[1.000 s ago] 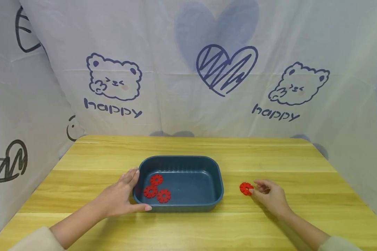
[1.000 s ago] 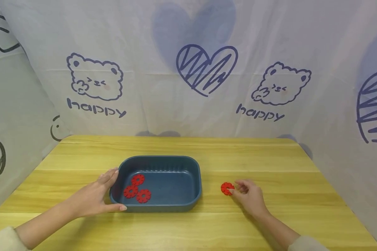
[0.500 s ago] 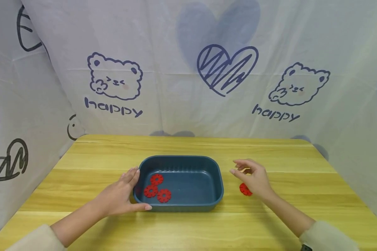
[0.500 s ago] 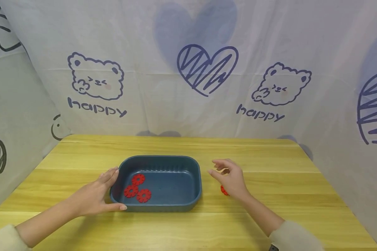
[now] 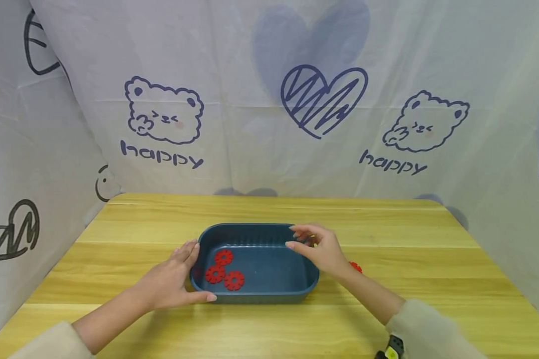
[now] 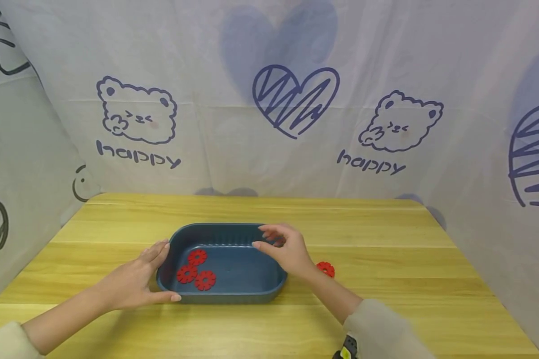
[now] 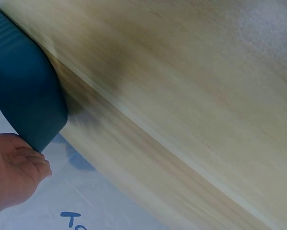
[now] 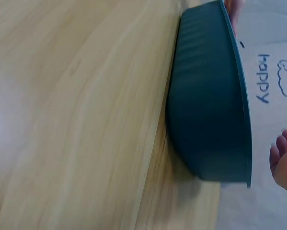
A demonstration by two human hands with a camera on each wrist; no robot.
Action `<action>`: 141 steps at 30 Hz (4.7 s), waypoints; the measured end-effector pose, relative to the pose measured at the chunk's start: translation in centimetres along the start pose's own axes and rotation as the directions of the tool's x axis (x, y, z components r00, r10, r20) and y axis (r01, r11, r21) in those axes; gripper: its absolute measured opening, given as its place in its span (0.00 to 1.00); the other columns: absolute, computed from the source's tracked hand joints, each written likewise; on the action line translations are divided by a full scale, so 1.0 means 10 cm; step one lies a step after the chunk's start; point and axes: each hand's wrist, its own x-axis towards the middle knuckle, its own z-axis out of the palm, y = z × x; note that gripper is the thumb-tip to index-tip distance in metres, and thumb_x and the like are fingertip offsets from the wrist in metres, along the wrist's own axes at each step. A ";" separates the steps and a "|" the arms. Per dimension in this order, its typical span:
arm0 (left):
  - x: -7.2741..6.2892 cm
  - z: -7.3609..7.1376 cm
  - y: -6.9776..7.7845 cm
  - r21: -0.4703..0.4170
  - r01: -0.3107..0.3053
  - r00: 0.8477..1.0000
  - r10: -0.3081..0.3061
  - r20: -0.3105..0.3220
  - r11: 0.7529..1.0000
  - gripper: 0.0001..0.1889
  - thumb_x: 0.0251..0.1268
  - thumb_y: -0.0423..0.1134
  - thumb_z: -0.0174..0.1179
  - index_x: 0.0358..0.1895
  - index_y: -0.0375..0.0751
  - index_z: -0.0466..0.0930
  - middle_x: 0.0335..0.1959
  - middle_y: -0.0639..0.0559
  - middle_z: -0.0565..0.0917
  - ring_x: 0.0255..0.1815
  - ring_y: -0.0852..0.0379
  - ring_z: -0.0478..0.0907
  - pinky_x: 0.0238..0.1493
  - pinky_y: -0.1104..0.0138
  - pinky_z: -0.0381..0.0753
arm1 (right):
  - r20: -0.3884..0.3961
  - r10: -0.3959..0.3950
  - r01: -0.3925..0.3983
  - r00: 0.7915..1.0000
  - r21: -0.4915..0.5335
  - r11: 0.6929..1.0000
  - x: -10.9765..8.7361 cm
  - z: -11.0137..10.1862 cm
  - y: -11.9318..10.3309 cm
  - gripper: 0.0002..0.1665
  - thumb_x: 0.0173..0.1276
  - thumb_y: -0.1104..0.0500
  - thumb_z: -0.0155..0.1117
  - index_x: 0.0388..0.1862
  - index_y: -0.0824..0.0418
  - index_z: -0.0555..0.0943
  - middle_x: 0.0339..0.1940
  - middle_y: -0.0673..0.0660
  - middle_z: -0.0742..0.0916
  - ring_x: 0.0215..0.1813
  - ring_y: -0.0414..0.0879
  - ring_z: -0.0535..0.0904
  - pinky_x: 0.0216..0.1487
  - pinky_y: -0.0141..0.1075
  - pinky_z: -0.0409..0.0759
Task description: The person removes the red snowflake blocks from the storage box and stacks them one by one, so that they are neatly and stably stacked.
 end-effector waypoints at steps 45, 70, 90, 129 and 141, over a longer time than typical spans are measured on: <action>0.01 -0.02 0.00 -0.001 -0.020 1.000 0.020 -0.007 1.000 0.59 0.43 0.75 0.55 0.65 0.22 0.60 0.68 0.27 0.59 0.67 0.31 0.59 0.58 0.45 0.71 | 0.597 0.082 0.091 0.798 -0.254 0.963 0.33 0.94 0.12 0.17 0.51 0.64 0.72 0.42 0.66 0.84 0.33 0.57 0.82 0.34 0.42 0.76 0.37 0.22 0.73; 0.02 -0.02 0.00 0.002 -0.028 1.000 0.028 -0.015 1.000 0.59 0.43 0.75 0.55 0.65 0.22 0.60 0.68 0.27 0.60 0.68 0.32 0.59 0.60 0.45 0.69 | 0.603 0.008 0.223 0.798 -0.308 0.925 0.32 0.91 0.13 0.14 0.51 0.61 0.74 0.37 0.66 0.84 0.31 0.56 0.82 0.33 0.41 0.76 0.35 0.20 0.73; 0.03 -0.05 0.01 0.001 -0.014 1.000 0.014 0.008 1.000 0.60 0.43 0.76 0.55 0.65 0.23 0.59 0.68 0.27 0.59 0.68 0.31 0.58 0.60 0.45 0.68 | 0.544 0.034 0.155 0.838 -0.298 0.942 0.31 0.92 0.11 0.12 0.50 0.63 0.73 0.34 0.66 0.83 0.31 0.56 0.83 0.32 0.41 0.76 0.35 0.21 0.73; 0.03 -0.02 0.00 0.011 0.001 1.000 -0.001 0.000 1.000 0.60 0.42 0.76 0.55 0.66 0.23 0.59 0.69 0.28 0.59 0.68 0.31 0.58 0.58 0.45 0.71 | 0.217 -0.104 0.153 0.971 -0.222 0.963 0.07 0.11 0.05 0.14 0.52 0.59 0.72 0.37 0.63 0.83 0.33 0.59 0.83 0.36 0.53 0.77 0.39 0.38 0.79; 0.02 0.00 0.01 0.010 -0.004 1.000 0.004 -0.015 1.000 0.60 0.42 0.76 0.55 0.65 0.23 0.60 0.68 0.28 0.60 0.68 0.31 0.59 0.59 0.45 0.70 | 0.089 -0.158 0.178 0.984 -0.308 0.935 -0.12 -0.15 0.15 0.15 0.47 0.63 0.75 0.35 0.64 0.83 0.31 0.55 0.82 0.33 0.48 0.76 0.36 0.36 0.79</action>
